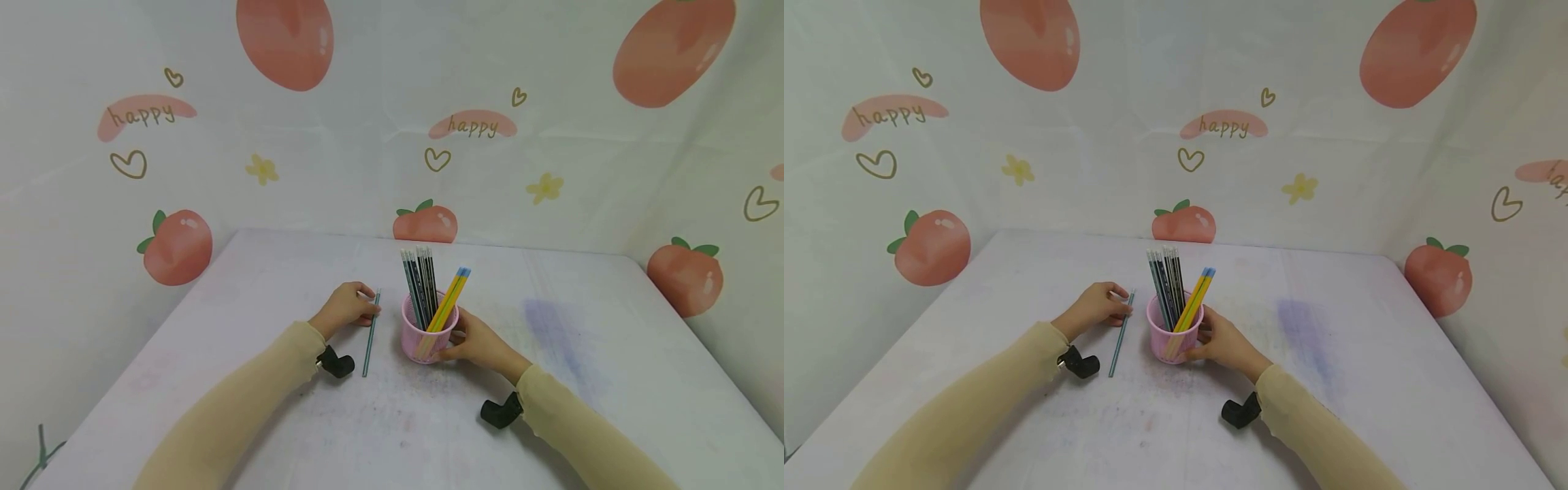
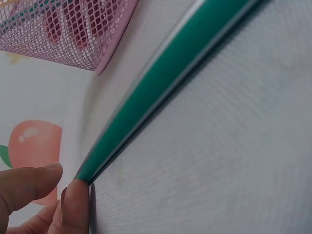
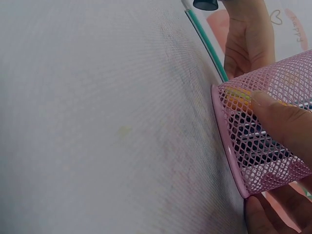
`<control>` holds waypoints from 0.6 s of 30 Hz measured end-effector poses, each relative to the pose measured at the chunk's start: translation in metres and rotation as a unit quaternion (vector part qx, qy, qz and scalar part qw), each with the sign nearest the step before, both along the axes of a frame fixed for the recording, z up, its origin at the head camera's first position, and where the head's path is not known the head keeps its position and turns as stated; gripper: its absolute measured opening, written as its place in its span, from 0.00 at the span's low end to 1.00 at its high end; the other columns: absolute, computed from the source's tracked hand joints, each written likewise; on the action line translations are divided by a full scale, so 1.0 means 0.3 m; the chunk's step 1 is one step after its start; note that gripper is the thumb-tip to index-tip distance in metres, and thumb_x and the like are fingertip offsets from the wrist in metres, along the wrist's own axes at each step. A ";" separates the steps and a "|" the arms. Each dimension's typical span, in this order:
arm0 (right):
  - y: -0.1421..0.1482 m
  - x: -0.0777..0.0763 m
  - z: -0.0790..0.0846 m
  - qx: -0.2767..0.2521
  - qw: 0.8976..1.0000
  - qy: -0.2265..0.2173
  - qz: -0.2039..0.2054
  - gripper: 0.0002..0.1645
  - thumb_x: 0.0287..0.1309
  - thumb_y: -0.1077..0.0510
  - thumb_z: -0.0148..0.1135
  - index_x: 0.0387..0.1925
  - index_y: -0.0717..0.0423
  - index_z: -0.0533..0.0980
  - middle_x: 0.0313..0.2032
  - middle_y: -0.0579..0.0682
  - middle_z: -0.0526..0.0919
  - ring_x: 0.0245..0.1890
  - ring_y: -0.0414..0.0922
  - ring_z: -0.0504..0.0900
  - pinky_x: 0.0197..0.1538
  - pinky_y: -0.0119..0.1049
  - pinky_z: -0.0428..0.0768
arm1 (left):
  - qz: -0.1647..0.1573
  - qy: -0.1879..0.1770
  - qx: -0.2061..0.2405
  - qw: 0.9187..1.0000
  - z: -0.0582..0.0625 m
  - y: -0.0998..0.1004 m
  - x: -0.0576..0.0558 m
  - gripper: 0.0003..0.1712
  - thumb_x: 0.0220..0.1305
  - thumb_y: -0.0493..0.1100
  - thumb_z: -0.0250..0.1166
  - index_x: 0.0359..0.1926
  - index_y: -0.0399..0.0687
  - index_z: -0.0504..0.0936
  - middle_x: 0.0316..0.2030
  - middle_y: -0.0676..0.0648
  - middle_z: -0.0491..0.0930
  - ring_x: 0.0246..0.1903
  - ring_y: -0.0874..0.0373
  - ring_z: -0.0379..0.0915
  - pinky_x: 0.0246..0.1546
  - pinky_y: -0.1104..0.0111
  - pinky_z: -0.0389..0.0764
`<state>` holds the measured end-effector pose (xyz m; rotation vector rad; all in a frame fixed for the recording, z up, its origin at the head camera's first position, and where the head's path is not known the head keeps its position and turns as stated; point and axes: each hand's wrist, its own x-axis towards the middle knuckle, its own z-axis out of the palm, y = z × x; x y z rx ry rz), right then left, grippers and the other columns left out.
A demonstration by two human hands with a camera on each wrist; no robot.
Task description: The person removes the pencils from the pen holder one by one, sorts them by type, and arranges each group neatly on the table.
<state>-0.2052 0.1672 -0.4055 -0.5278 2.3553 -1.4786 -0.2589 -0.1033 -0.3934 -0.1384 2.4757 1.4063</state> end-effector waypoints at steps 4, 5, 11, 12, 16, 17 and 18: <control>0.003 -0.002 -0.004 0.000 1.000 0.002 0.003 0.58 0.44 0.60 0.77 0.73 0.53 0.54 0.67 0.56 0.67 0.66 0.56 0.69 0.66 0.50 0.69 | -0.001 -0.002 0.005 1.000 0.005 -0.002 0.003 0.22 0.56 0.37 0.71 0.52 0.39 0.77 0.34 0.43 0.81 0.23 0.62 0.78 0.27 0.73 0.84; 0.003 -0.003 -0.005 0.000 1.000 0.002 0.004 0.58 0.44 0.60 0.77 0.74 0.52 0.54 0.68 0.55 0.67 0.66 0.56 0.68 0.66 0.50 0.69 | -0.001 -0.002 0.009 1.000 0.006 -0.003 0.004 0.22 0.56 0.37 0.71 0.51 0.38 0.77 0.33 0.43 0.81 0.23 0.62 0.78 0.27 0.73 0.84; 0.003 -0.005 -0.006 0.001 1.000 0.003 0.006 0.58 0.45 0.59 0.77 0.73 0.52 0.54 0.68 0.55 0.66 0.66 0.57 0.68 0.66 0.51 0.68 | -0.001 -0.004 0.019 1.000 0.012 -0.008 0.003 0.21 0.56 0.37 0.71 0.51 0.38 0.77 0.33 0.43 0.82 0.21 0.62 0.77 0.26 0.73 0.83; 0.002 -0.005 -0.006 0.001 1.000 0.003 0.006 0.58 0.45 0.59 0.77 0.73 0.52 0.55 0.68 0.55 0.66 0.66 0.57 0.68 0.66 0.51 0.68 | -0.001 -0.003 0.018 1.000 0.013 -0.008 0.001 0.21 0.57 0.37 0.71 0.51 0.39 0.77 0.33 0.43 0.82 0.21 0.62 0.77 0.26 0.73 0.83; 0.003 -0.005 -0.006 -0.001 1.000 0.002 0.006 0.57 0.45 0.60 0.77 0.73 0.53 0.55 0.68 0.55 0.67 0.66 0.57 0.68 0.66 0.51 0.68 | -0.003 0.002 0.030 1.000 0.028 -0.012 -0.004 0.20 0.57 0.35 0.70 0.50 0.38 0.77 0.32 0.43 0.82 0.20 0.61 0.77 0.26 0.73 0.83; 0.003 -0.005 -0.006 -0.001 1.000 0.002 0.006 0.57 0.45 0.60 0.77 0.73 0.53 0.55 0.68 0.55 0.67 0.66 0.57 0.68 0.66 0.51 0.68 | -0.004 0.006 0.036 0.999 0.035 -0.012 -0.005 0.20 0.57 0.35 0.70 0.50 0.37 0.76 0.32 0.43 0.82 0.20 0.61 0.77 0.26 0.72 0.83; 0.003 -0.005 -0.006 0.000 1.000 0.002 0.005 0.57 0.45 0.60 0.77 0.73 0.53 0.55 0.68 0.55 0.67 0.66 0.57 0.68 0.66 0.51 0.68 | -0.005 0.011 0.042 0.999 0.042 -0.012 -0.005 0.20 0.57 0.35 0.69 0.51 0.37 0.76 0.32 0.43 0.82 0.20 0.61 0.77 0.27 0.72 0.84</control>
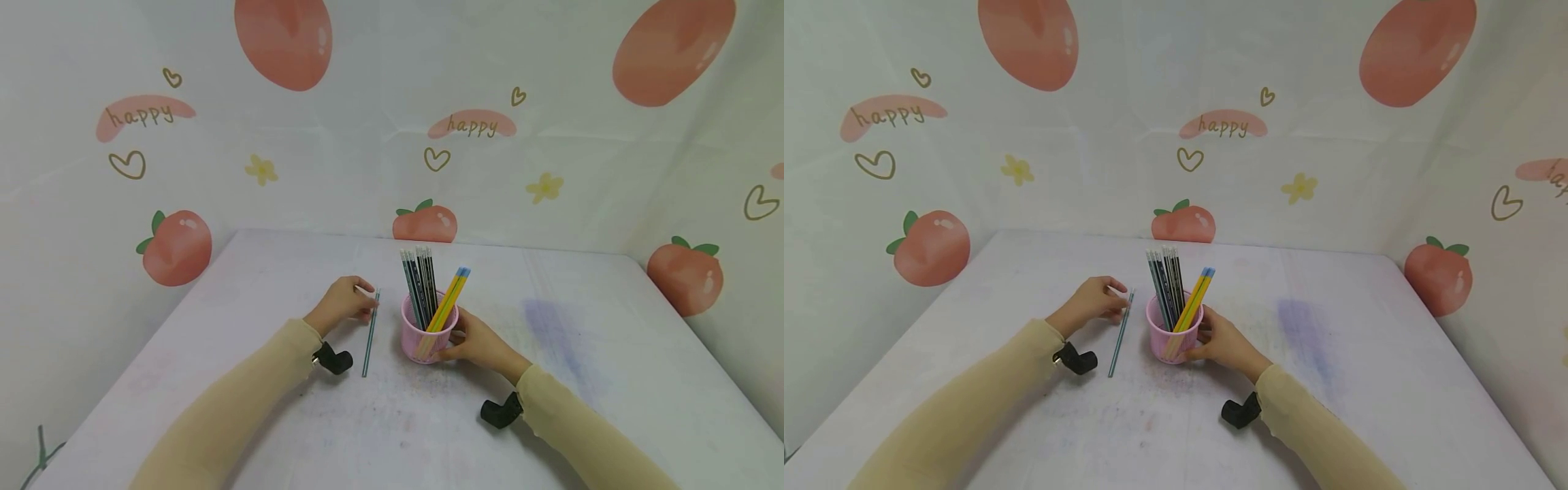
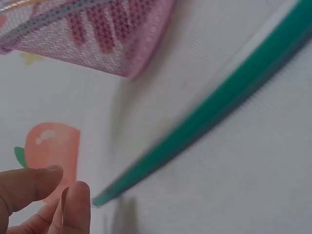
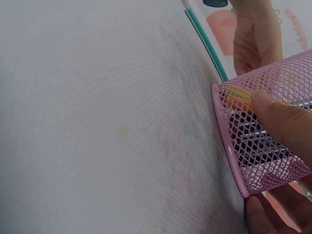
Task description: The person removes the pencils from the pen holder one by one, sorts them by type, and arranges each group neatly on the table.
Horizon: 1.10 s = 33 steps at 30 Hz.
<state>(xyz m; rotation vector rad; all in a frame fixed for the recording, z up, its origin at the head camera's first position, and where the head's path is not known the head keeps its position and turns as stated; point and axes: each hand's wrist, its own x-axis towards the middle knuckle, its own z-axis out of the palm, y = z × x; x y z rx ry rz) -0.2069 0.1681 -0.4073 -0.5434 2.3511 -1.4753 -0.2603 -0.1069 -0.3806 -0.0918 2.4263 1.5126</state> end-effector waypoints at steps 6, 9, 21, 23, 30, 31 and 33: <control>0.001 0.001 0.001 0.002 1.000 0.000 -0.005 0.57 0.44 0.59 0.77 0.73 0.53 0.56 0.67 0.56 0.68 0.66 0.56 0.69 0.66 0.51 0.68 | -0.005 0.030 0.050 0.998 0.066 0.004 0.011 0.23 0.59 0.33 0.68 0.55 0.34 0.74 0.37 0.41 0.82 0.27 0.59 0.79 0.31 0.70 0.85; 0.002 0.000 0.000 0.001 1.000 0.002 -0.004 0.56 0.44 0.60 0.77 0.72 0.54 0.56 0.66 0.56 0.69 0.65 0.56 0.69 0.66 0.51 0.69 | -0.002 0.050 0.067 0.996 0.101 0.007 0.020 0.23 0.60 0.34 0.67 0.56 0.35 0.74 0.37 0.41 0.81 0.31 0.54 0.80 0.33 0.68 0.86; -0.001 0.002 0.002 0.006 1.000 0.003 -0.004 0.56 0.44 0.58 0.77 0.72 0.54 0.56 0.66 0.55 0.69 0.65 0.56 0.70 0.65 0.50 0.70 | -0.036 0.132 0.139 0.981 0.182 0.045 0.086 0.16 0.67 0.36 0.58 0.54 0.37 0.76 0.43 0.37 0.80 0.36 0.55 0.81 0.42 0.64 0.86; -0.002 0.001 0.001 0.006 1.000 0.000 -0.006 0.57 0.44 0.59 0.78 0.73 0.53 0.56 0.66 0.55 0.69 0.65 0.56 0.70 0.65 0.50 0.70 | -0.040 0.151 0.138 0.978 0.180 0.058 0.096 0.16 0.66 0.35 0.57 0.54 0.36 0.76 0.43 0.37 0.80 0.37 0.56 0.81 0.44 0.63 0.85; -0.002 -0.002 -0.004 0.002 1.000 -0.005 -0.011 0.56 0.44 0.59 0.77 0.72 0.54 0.57 0.66 0.55 0.69 0.65 0.56 0.69 0.65 0.51 0.69 | -0.030 0.202 0.118 0.972 0.159 0.094 0.114 0.15 0.64 0.37 0.63 0.51 0.39 0.78 0.43 0.39 0.80 0.43 0.46 0.80 0.48 0.65 0.81; -0.002 -0.002 -0.005 0.001 1.000 -0.005 -0.010 0.55 0.44 0.59 0.77 0.72 0.54 0.57 0.66 0.56 0.69 0.65 0.56 0.69 0.65 0.51 0.69 | -0.029 0.206 0.116 0.971 0.155 0.097 0.115 0.15 0.64 0.37 0.64 0.51 0.39 0.77 0.43 0.39 0.80 0.43 0.47 0.80 0.47 0.66 0.80; -0.001 -0.002 -0.004 0.000 1.000 -0.003 -0.009 0.56 0.44 0.58 0.77 0.72 0.54 0.57 0.66 0.56 0.69 0.65 0.56 0.69 0.65 0.51 0.69 | -0.027 0.213 0.114 0.970 0.146 0.104 0.115 0.16 0.63 0.37 0.65 0.51 0.39 0.77 0.43 0.39 0.80 0.43 0.49 0.80 0.45 0.67 0.80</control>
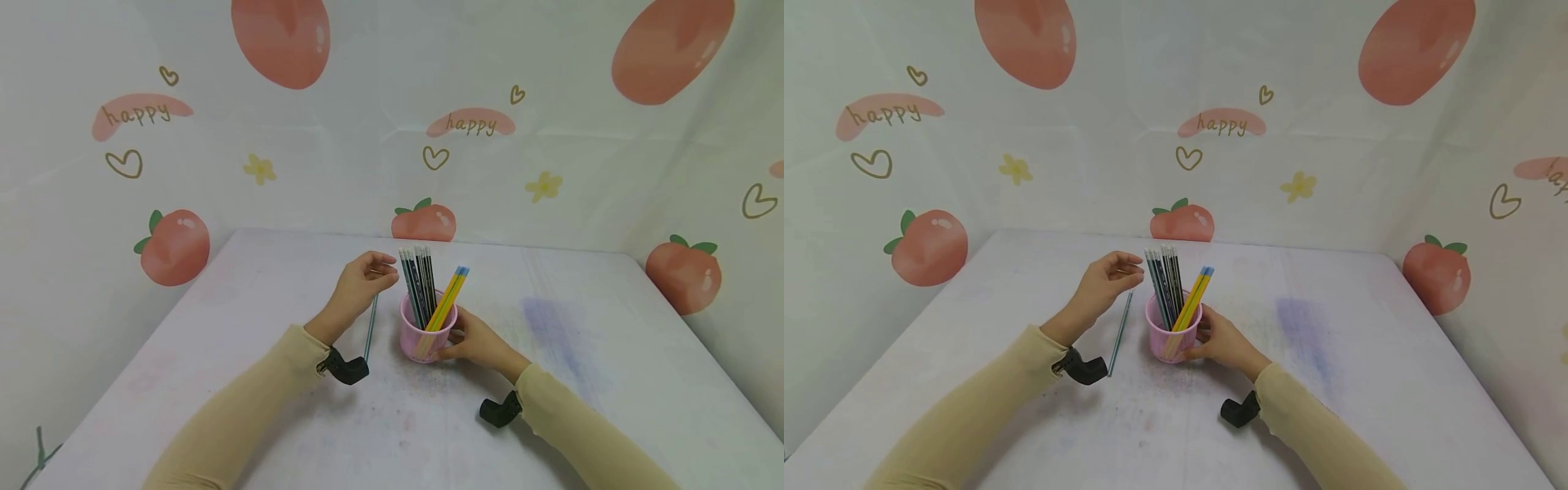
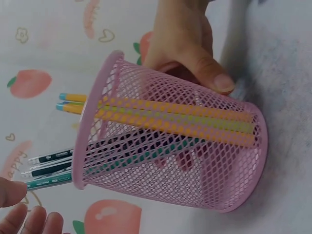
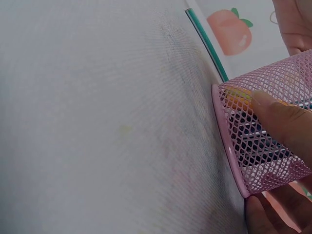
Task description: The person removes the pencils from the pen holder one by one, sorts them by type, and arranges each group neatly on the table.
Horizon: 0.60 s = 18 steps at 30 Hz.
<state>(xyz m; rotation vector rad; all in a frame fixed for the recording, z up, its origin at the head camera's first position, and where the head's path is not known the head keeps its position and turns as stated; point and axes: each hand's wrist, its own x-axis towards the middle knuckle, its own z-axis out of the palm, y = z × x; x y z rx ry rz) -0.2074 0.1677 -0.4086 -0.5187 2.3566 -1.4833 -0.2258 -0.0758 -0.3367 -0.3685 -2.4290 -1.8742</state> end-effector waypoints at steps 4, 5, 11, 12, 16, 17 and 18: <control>0.001 0.002 0.003 -0.001 1.000 0.002 0.001 0.56 0.45 0.59 0.77 0.72 0.55 0.57 0.65 0.56 0.70 0.64 0.56 0.70 0.65 0.51 0.70 | 0.000 0.003 0.001 1.000 -0.016 0.009 0.000 0.17 0.62 0.36 0.66 0.51 0.39 0.77 0.44 0.39 0.81 0.42 0.51 0.80 0.44 0.68 0.81; 0.001 0.003 0.004 -0.001 1.000 0.002 0.001 0.55 0.45 0.59 0.77 0.72 0.55 0.57 0.65 0.57 0.70 0.64 0.56 0.70 0.65 0.51 0.70 | 0.000 0.002 0.002 1.000 -0.021 0.011 -0.001 0.17 0.61 0.36 0.66 0.51 0.40 0.77 0.44 0.39 0.81 0.42 0.51 0.80 0.44 0.68 0.81; 0.000 0.001 0.003 -0.002 1.000 -0.005 -0.002 0.55 0.45 0.59 0.77 0.72 0.55 0.57 0.65 0.56 0.70 0.64 0.56 0.70 0.65 0.51 0.69 | -0.005 -0.013 0.005 1.000 -0.037 0.023 0.003 0.19 0.61 0.35 0.66 0.53 0.37 0.76 0.44 0.39 0.80 0.41 0.53 0.80 0.46 0.65 0.82; 0.000 0.001 0.002 -0.001 1.000 -0.005 -0.002 0.55 0.45 0.59 0.77 0.72 0.55 0.57 0.65 0.56 0.70 0.65 0.56 0.70 0.65 0.51 0.69 | -0.005 -0.016 0.005 1.000 -0.037 0.024 0.005 0.19 0.60 0.35 0.66 0.53 0.37 0.76 0.44 0.39 0.80 0.41 0.53 0.80 0.47 0.65 0.82; -0.001 0.002 0.004 -0.004 1.000 -0.005 -0.003 0.55 0.45 0.59 0.77 0.71 0.55 0.57 0.65 0.56 0.70 0.65 0.57 0.69 0.66 0.52 0.69 | -0.004 -0.025 0.003 1.000 -0.038 0.032 0.008 0.20 0.60 0.35 0.67 0.53 0.36 0.75 0.43 0.40 0.80 0.40 0.54 0.79 0.46 0.66 0.81; -0.001 0.002 0.004 -0.004 1.000 -0.005 -0.003 0.55 0.45 0.59 0.77 0.71 0.55 0.57 0.65 0.56 0.70 0.65 0.57 0.69 0.66 0.52 0.68 | -0.003 -0.027 0.002 1.000 -0.039 0.034 0.008 0.20 0.60 0.35 0.67 0.53 0.36 0.75 0.43 0.40 0.80 0.39 0.55 0.79 0.46 0.66 0.81; -0.002 0.002 0.004 -0.004 1.000 -0.006 -0.003 0.55 0.45 0.59 0.77 0.71 0.55 0.57 0.66 0.56 0.70 0.65 0.57 0.69 0.66 0.52 0.68 | -0.003 -0.029 0.003 1.000 -0.039 0.036 0.009 0.20 0.60 0.36 0.67 0.53 0.36 0.75 0.43 0.41 0.80 0.39 0.56 0.79 0.46 0.66 0.81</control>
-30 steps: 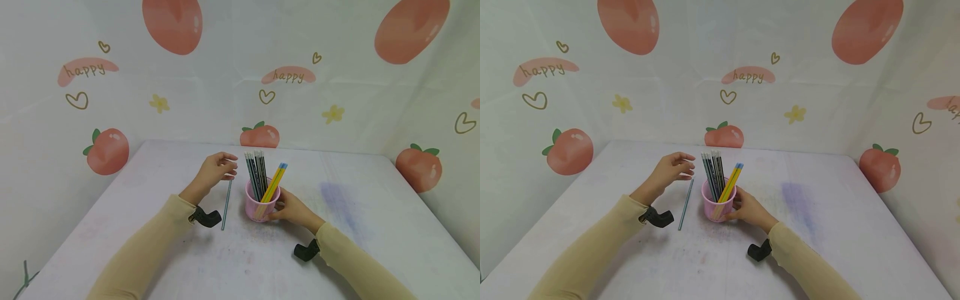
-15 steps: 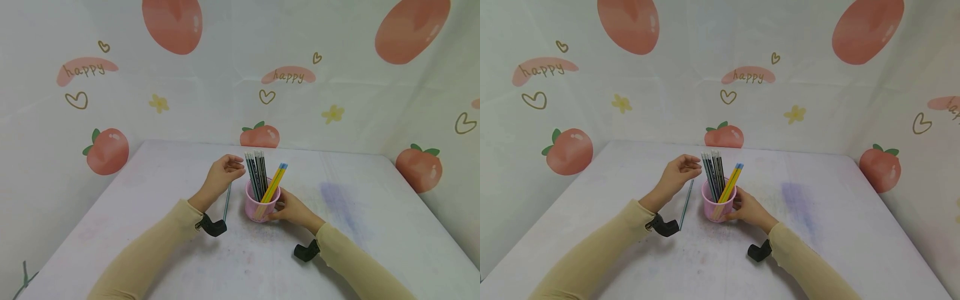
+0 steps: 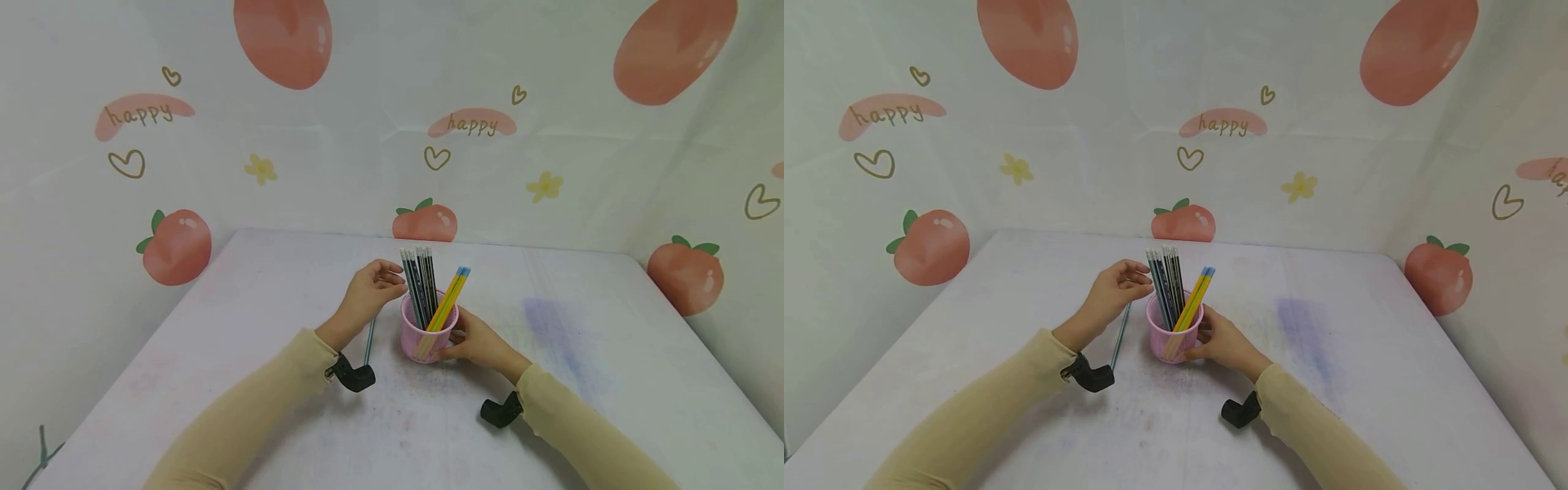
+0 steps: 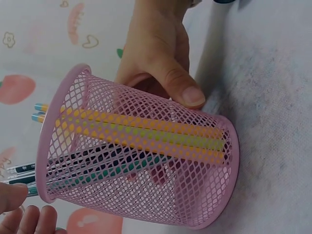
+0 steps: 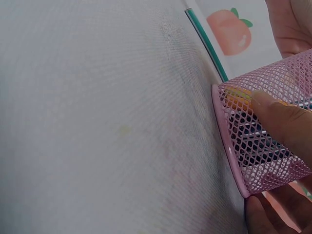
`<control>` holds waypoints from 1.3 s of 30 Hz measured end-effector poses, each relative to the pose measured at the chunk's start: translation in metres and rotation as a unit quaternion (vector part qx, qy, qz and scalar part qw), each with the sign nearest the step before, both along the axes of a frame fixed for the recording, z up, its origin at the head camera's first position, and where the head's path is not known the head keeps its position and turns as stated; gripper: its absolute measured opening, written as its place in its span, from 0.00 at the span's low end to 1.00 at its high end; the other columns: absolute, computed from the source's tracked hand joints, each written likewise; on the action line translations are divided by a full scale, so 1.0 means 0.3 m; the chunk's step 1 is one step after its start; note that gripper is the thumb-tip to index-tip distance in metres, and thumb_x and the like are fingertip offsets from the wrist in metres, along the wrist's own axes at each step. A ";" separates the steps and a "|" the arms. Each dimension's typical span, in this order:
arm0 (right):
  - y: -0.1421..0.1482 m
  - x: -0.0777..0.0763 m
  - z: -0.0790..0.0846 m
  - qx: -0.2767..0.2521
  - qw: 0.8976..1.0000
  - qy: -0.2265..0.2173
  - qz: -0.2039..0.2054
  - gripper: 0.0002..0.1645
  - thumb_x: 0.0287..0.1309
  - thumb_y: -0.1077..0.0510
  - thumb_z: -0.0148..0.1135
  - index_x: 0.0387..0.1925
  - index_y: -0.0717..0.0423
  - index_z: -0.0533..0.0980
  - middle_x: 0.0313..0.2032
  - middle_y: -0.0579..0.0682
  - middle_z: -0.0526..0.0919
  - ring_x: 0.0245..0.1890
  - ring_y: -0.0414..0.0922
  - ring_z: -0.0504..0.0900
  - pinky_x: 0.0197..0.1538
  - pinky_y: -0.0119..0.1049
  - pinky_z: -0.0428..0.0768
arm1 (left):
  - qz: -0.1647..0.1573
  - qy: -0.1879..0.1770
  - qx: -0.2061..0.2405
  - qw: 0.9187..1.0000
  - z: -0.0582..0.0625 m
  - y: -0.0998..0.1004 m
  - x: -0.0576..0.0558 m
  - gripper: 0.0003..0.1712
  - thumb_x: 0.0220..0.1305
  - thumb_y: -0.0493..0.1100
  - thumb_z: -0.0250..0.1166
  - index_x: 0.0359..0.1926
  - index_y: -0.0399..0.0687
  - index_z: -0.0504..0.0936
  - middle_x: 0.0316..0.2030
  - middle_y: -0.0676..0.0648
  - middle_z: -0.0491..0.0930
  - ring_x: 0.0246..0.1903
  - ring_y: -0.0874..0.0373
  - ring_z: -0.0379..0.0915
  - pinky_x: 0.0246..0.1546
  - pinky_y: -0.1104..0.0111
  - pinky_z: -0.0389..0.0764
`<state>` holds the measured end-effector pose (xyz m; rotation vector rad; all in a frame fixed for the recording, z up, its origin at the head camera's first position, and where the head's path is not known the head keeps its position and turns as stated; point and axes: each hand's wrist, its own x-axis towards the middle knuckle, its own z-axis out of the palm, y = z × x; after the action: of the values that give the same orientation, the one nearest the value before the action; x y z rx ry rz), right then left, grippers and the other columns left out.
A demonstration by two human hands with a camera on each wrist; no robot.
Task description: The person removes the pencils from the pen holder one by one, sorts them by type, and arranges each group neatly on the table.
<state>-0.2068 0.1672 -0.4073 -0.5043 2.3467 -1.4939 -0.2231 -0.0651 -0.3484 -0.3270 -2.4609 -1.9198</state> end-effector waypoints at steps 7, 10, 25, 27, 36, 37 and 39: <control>0.000 0.003 0.003 -0.001 1.000 -0.003 0.002 0.55 0.45 0.59 0.77 0.72 0.55 0.56 0.66 0.57 0.69 0.65 0.57 0.69 0.66 0.52 0.68 | -0.001 -0.005 0.009 1.000 -0.009 0.011 0.000 0.20 0.60 0.36 0.68 0.52 0.35 0.75 0.42 0.40 0.80 0.37 0.56 0.80 0.47 0.65 0.82; -0.001 0.003 0.006 -0.004 1.000 -0.002 0.004 0.55 0.45 0.60 0.77 0.72 0.55 0.57 0.66 0.57 0.69 0.65 0.57 0.69 0.65 0.52 0.69 | 0.000 -0.005 0.013 1.000 -0.011 0.015 0.000 0.18 0.60 0.36 0.68 0.50 0.36 0.75 0.41 0.40 0.81 0.37 0.56 0.80 0.48 0.64 0.83; 0.000 0.003 0.004 0.008 1.000 0.006 0.004 0.57 0.45 0.57 0.77 0.73 0.53 0.54 0.68 0.57 0.66 0.66 0.60 0.68 0.65 0.53 0.69 | 0.004 0.012 0.016 1.000 -0.021 0.026 -0.001 0.14 0.59 0.36 0.69 0.45 0.38 0.77 0.38 0.41 0.82 0.35 0.57 0.79 0.43 0.67 0.83; 0.001 0.003 0.003 0.008 1.000 0.010 0.005 0.57 0.45 0.57 0.77 0.72 0.54 0.54 0.68 0.57 0.66 0.66 0.60 0.67 0.65 0.53 0.69 | 0.005 0.011 0.017 1.000 -0.021 0.027 -0.001 0.14 0.58 0.36 0.69 0.44 0.38 0.77 0.37 0.41 0.81 0.34 0.57 0.78 0.43 0.67 0.83; 0.002 0.004 0.002 0.001 1.000 0.007 0.004 0.58 0.45 0.58 0.78 0.73 0.54 0.54 0.68 0.58 0.67 0.65 0.60 0.68 0.64 0.53 0.70 | 0.011 0.015 0.008 1.000 -0.024 0.032 -0.003 0.13 0.58 0.36 0.69 0.42 0.37 0.78 0.36 0.42 0.81 0.33 0.58 0.77 0.41 0.68 0.84; 0.002 0.004 0.002 0.002 1.000 0.008 0.004 0.58 0.45 0.58 0.78 0.73 0.54 0.54 0.68 0.58 0.67 0.65 0.60 0.68 0.64 0.53 0.70 | 0.012 0.016 0.006 1.000 -0.024 0.033 -0.004 0.12 0.58 0.36 0.69 0.42 0.37 0.78 0.35 0.42 0.81 0.33 0.58 0.77 0.41 0.68 0.84; 0.003 0.003 0.002 0.002 1.000 0.009 0.005 0.58 0.45 0.58 0.78 0.72 0.55 0.54 0.68 0.58 0.67 0.66 0.60 0.68 0.65 0.52 0.70 | 0.011 0.014 0.007 1.000 -0.025 0.033 -0.004 0.12 0.58 0.36 0.69 0.42 0.37 0.78 0.35 0.42 0.81 0.33 0.58 0.77 0.41 0.68 0.84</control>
<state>-0.2058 0.1680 -0.4068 -0.5300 2.3572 -1.4848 -0.2244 -0.0552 -0.3560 -0.3233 -2.4221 -1.9086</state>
